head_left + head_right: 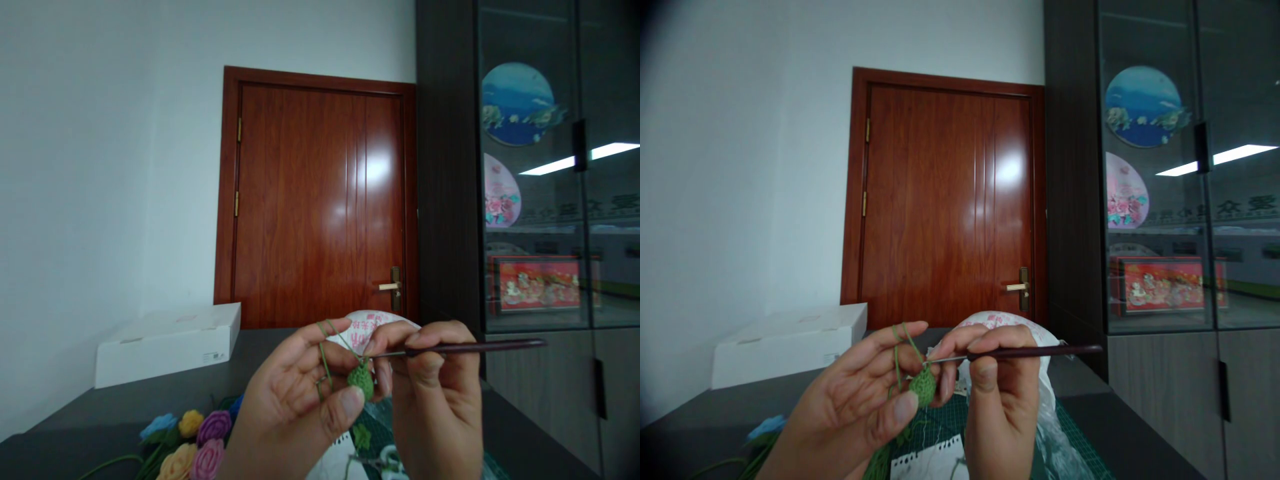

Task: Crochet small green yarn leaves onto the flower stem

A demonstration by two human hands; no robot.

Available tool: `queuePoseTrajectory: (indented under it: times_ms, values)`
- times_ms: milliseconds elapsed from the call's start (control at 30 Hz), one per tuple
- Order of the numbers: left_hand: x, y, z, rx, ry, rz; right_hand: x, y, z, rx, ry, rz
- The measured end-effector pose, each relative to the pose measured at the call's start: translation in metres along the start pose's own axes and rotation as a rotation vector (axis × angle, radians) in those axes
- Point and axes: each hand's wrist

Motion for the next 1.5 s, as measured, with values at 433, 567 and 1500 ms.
queuePoseTrajectory:
  times_ms: [433, 567, 1500]
  values:
    - [-0.0033, -0.0004, 0.0027, 0.019, 0.001, 0.009, -0.0004, -0.0015, -0.0015, -0.042, 0.141, 0.094]
    - [-0.005, 0.0005, 0.0048, 0.027, -0.027, 0.008, 0.0005, -0.0009, 0.0003, -0.061, 0.243, 0.14]
    - [-0.005, 0.0021, 0.0065, 0.063, -0.104, 0.005, 0.0002, -0.0014, -0.0028, -0.039, 0.253, 0.175]
Point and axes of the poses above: each hand's wrist, its own y-axis towards the middle knuckle, its own z-axis out of the palm, x = y × z, and after that the axes turned 15 degrees about x, right-handed
